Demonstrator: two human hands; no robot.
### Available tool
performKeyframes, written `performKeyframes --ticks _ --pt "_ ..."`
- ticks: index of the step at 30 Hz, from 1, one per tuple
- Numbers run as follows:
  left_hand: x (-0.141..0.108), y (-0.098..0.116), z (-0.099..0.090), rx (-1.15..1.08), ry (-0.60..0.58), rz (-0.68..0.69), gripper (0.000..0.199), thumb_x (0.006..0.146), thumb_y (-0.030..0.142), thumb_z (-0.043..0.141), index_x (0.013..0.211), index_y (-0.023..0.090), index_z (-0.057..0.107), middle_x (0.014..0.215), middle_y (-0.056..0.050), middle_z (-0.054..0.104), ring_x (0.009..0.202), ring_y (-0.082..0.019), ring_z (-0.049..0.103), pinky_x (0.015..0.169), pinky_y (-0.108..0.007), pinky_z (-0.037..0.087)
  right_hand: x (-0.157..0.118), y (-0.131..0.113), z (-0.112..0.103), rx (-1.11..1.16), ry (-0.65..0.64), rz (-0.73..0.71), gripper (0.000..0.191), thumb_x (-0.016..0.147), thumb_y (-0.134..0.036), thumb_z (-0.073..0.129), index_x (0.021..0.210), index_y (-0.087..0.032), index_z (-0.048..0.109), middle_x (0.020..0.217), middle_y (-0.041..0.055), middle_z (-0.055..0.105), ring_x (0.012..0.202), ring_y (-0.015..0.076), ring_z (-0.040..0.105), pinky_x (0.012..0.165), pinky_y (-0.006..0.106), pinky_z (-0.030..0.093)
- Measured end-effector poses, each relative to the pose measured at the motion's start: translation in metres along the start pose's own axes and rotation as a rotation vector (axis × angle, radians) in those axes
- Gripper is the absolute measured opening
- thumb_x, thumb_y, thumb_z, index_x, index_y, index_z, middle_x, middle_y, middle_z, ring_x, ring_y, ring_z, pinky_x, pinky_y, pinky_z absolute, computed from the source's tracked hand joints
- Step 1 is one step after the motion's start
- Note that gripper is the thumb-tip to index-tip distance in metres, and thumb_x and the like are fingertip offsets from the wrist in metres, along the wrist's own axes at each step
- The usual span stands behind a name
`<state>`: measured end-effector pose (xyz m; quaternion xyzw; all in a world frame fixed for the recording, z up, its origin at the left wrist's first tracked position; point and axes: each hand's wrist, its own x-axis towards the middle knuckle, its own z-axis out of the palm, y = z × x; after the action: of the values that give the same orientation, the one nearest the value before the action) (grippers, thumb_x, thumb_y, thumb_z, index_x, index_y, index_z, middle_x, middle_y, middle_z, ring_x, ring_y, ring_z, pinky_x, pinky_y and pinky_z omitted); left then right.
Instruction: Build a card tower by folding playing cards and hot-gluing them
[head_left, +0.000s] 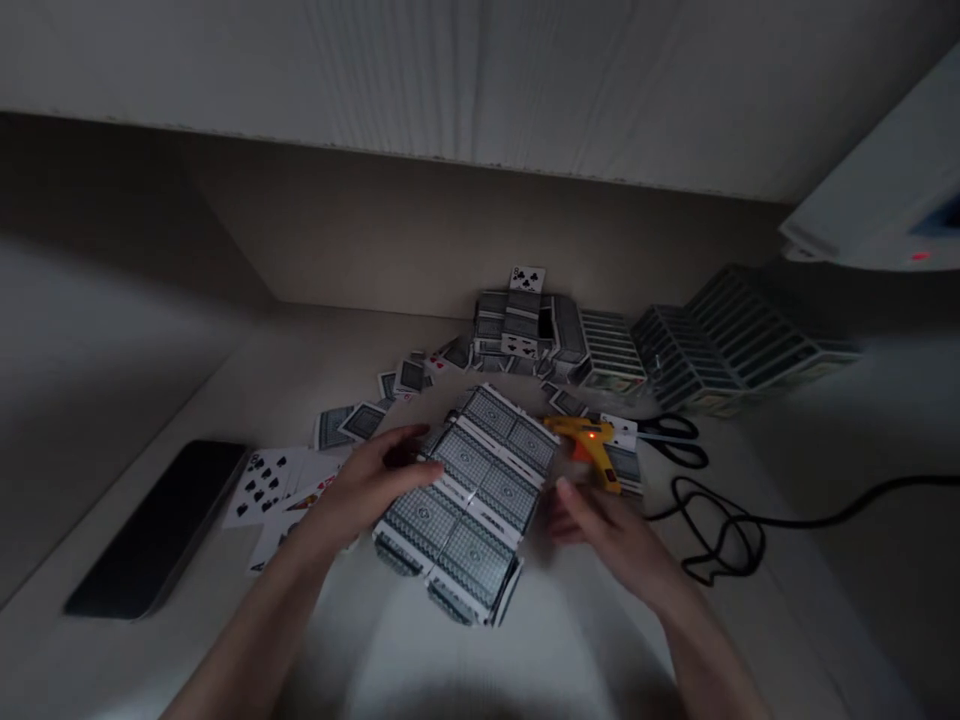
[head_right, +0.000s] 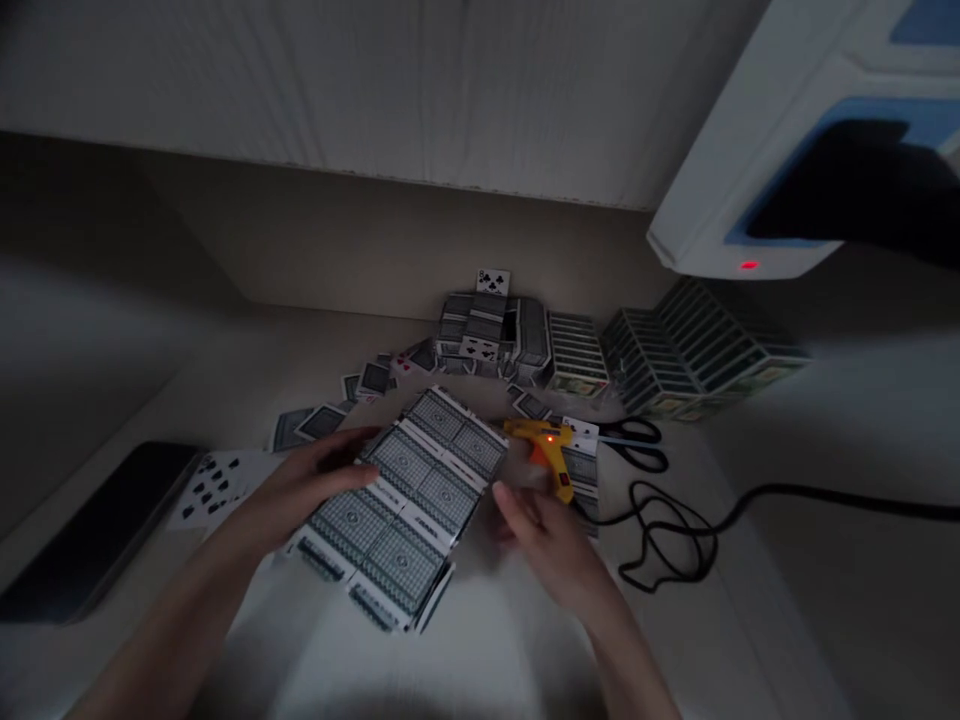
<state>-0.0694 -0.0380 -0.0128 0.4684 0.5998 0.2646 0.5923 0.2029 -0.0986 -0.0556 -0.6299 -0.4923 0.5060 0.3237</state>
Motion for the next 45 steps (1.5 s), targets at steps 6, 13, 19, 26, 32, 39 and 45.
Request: performKeyframes --ticks 6,13,19,26,32,39,45 --pt "-0.006 -0.001 0.011 -0.099 -0.055 0.037 0.062 0.068 0.044 0.076 0.121 0.015 0.063 0.116 -0.011 0.071 0.114 -0.032 0.063 0.095 -0.042 0.05 0.009 -0.013 0.035 0.169 0.02 -0.174 0.042 0.086 -0.052 0.06 0.117 -0.025 0.067 0.117 0.0082 0.072 0.12 0.0275 0.062 0.102 0.046 0.05" --pt "-0.033 -0.004 0.036 -0.217 0.047 0.143 0.064 0.071 0.049 0.072 0.124 0.017 0.056 0.118 -0.01 0.069 0.112 -0.027 0.062 0.098 -0.039 0.048 0.005 -0.031 0.029 0.189 0.187 -0.143 0.056 0.071 -0.046 0.077 0.119 -0.021 0.059 0.119 0.0095 0.07 0.11 0.0272 0.067 0.096 0.046 0.053" --pt "-0.029 -0.004 0.046 -0.295 0.024 0.154 0.05 0.065 0.043 0.078 0.105 0.02 0.058 0.109 -0.007 0.071 0.104 -0.024 0.065 0.094 -0.038 0.05 0.001 -0.047 0.023 0.16 0.307 -0.229 0.069 0.058 -0.04 0.087 0.114 -0.021 0.052 0.119 0.0106 0.068 0.109 0.0277 0.065 0.095 0.046 0.052" --pt "-0.023 0.001 0.047 -0.306 0.034 0.165 0.047 0.059 0.035 0.084 0.097 0.019 0.062 0.098 -0.004 0.07 0.096 -0.021 0.065 0.086 -0.034 0.052 0.006 -0.053 0.025 0.098 0.361 -0.274 0.095 0.051 -0.043 0.09 0.129 -0.02 0.041 0.13 0.0145 0.058 0.12 0.0313 0.057 0.106 0.052 0.042" --pt "-0.013 0.003 0.048 -0.297 0.077 0.189 0.049 0.053 0.033 0.087 0.093 0.017 0.063 0.086 -0.003 0.07 0.082 -0.017 0.064 0.074 -0.029 0.051 0.018 -0.061 0.021 0.146 0.294 -0.272 0.098 0.044 -0.045 0.092 0.127 -0.024 0.045 0.126 0.0122 0.061 0.119 0.0342 0.058 0.105 0.055 0.044" --pt "0.001 0.027 0.038 -0.277 0.094 0.32 0.045 0.053 0.035 0.089 0.087 0.018 0.064 0.085 -0.002 0.07 0.083 -0.018 0.065 0.079 -0.033 0.051 0.041 -0.087 0.013 0.11 0.307 -0.321 0.102 0.04 -0.046 0.093 0.128 -0.022 0.048 0.126 0.0133 0.061 0.121 0.0354 0.056 0.106 0.056 0.042" --pt "0.001 0.049 0.025 -0.171 0.198 0.426 0.05 0.052 0.036 0.09 0.092 0.02 0.065 0.101 -0.004 0.068 0.101 -0.024 0.062 0.087 -0.037 0.048 0.04 -0.115 0.006 0.179 0.285 -0.377 0.109 0.041 -0.046 0.094 0.136 -0.027 0.044 0.133 0.0119 0.058 0.125 0.0353 0.054 0.108 0.057 0.041"
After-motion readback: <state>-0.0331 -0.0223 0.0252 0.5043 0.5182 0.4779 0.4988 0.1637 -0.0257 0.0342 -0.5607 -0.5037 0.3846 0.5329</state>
